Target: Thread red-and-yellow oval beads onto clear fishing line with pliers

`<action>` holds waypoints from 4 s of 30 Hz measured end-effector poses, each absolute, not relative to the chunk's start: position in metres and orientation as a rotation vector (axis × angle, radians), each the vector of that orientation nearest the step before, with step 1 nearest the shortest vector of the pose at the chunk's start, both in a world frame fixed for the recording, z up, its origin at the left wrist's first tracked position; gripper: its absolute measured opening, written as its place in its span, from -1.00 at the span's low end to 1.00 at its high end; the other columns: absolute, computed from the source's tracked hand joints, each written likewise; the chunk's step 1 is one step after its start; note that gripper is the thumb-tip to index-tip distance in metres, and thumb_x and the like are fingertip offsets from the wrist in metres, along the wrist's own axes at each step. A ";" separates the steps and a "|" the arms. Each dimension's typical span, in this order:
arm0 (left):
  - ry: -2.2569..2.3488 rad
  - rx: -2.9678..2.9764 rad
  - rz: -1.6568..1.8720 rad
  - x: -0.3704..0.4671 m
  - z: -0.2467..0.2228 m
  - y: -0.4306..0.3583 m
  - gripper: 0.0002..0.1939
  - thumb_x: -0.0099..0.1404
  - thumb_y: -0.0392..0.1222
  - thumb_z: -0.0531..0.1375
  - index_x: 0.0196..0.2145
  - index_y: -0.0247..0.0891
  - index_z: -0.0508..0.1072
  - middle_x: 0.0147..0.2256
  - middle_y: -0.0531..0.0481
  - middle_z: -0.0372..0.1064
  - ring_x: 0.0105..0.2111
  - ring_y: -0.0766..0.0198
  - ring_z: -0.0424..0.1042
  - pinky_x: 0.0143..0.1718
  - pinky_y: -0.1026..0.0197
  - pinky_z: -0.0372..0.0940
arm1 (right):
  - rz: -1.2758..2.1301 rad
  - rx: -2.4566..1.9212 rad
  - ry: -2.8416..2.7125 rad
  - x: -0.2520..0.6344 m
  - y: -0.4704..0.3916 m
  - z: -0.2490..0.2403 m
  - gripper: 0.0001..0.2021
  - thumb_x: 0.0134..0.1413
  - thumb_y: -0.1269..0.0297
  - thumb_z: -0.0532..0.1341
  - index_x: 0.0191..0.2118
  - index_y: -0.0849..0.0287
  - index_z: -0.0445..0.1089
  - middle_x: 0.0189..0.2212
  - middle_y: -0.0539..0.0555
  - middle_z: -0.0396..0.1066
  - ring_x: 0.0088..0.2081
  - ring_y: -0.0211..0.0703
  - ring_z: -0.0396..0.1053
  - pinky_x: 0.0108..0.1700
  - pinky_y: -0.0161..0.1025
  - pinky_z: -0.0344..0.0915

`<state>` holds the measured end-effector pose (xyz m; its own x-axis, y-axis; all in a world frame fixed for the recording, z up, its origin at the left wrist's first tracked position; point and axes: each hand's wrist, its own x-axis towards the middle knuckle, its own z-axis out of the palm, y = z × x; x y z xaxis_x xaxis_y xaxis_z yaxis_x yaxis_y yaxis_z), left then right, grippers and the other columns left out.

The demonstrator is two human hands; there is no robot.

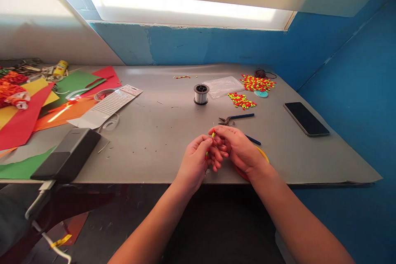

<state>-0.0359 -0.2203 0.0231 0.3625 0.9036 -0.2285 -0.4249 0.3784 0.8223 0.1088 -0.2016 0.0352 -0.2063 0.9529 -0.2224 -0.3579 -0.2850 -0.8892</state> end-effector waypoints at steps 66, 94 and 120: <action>0.738 0.637 0.841 -0.052 0.024 -0.224 -0.83 0.42 -0.10 0.18 -0.30 -0.23 0.35 -0.53 0.04 0.40 -0.62 0.35 0.35 -0.64 0.37 0.19 | 1.898 -1.692 -1.458 0.215 -0.257 0.053 -0.50 0.15 -0.21 0.41 -0.17 0.09 0.28 -0.38 -0.09 0.29 -0.46 -0.30 0.29 -0.46 -0.32 0.19; 0.752 0.683 0.851 -0.050 0.024 -0.224 -0.80 0.42 -0.08 0.17 -0.32 -0.22 0.34 -0.52 0.05 0.38 -0.59 0.36 0.33 -0.59 0.35 0.18 | 2.059 -1.369 -1.587 0.182 -0.228 0.059 -0.14 -0.06 -0.74 -0.03 -0.26 0.12 0.21 -0.40 -0.02 0.33 -0.52 -0.29 0.31 -0.43 -0.26 0.28; 0.775 0.701 0.848 -0.049 0.025 -0.226 -0.79 0.38 -0.05 0.21 -0.31 -0.22 0.34 -0.52 0.05 0.39 -0.58 0.35 0.34 -0.58 0.35 0.17 | 2.068 -1.293 -1.558 0.174 -0.225 0.055 -0.17 0.02 -0.69 -0.02 -0.19 0.11 0.25 -0.39 -0.03 0.36 -0.53 -0.31 0.31 -0.44 -0.29 0.26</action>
<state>-0.0490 -0.2257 0.0251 0.4338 0.8475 -0.3059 -0.3815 0.4803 0.7898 0.1742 -0.2247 0.0545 -0.5765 0.6485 -0.4971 0.2990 -0.3987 -0.8670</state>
